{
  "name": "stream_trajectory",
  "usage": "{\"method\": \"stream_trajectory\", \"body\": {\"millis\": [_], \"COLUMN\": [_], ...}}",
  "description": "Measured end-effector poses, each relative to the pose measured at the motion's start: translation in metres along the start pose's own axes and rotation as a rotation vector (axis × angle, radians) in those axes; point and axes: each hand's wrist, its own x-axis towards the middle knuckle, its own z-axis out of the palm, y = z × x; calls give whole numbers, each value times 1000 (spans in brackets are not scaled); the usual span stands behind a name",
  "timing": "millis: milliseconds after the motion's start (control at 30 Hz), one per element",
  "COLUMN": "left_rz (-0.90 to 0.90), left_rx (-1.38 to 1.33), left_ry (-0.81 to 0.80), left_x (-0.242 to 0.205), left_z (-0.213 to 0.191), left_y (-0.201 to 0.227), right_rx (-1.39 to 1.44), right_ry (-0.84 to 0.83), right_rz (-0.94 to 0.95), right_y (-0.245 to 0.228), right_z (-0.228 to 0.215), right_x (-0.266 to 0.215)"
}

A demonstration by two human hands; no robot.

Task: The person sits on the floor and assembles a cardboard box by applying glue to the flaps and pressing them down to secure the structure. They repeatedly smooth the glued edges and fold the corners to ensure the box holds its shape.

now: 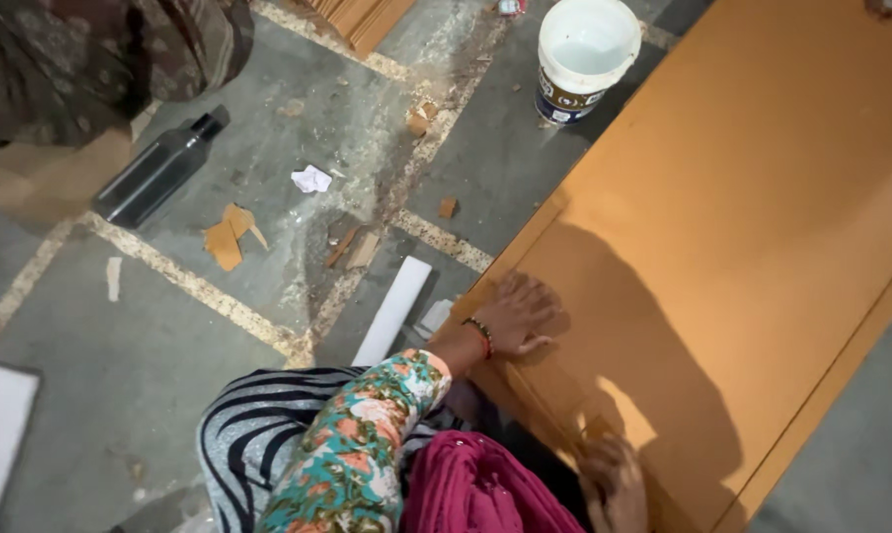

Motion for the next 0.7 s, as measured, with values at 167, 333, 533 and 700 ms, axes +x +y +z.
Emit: {"method": "stream_trajectory", "body": {"millis": [167,333,533,700], "left_rz": [-67,-51,35,-148], "left_rx": [71,174,-24,-323], "left_ry": [72,-246,-49,78], "left_x": [11,72,100,112], "left_z": [-6,-45,-32,-27], "left_y": [0,-21,-41,-32], "right_rx": [-79,-153,-312,-367], "right_ry": [29,106,79,114], "right_rz": [-41,-74,15,135], "right_y": [55,73,71,19], "right_z": [24,33,-1,13], "right_x": [-31,-22,-33,-25]}}
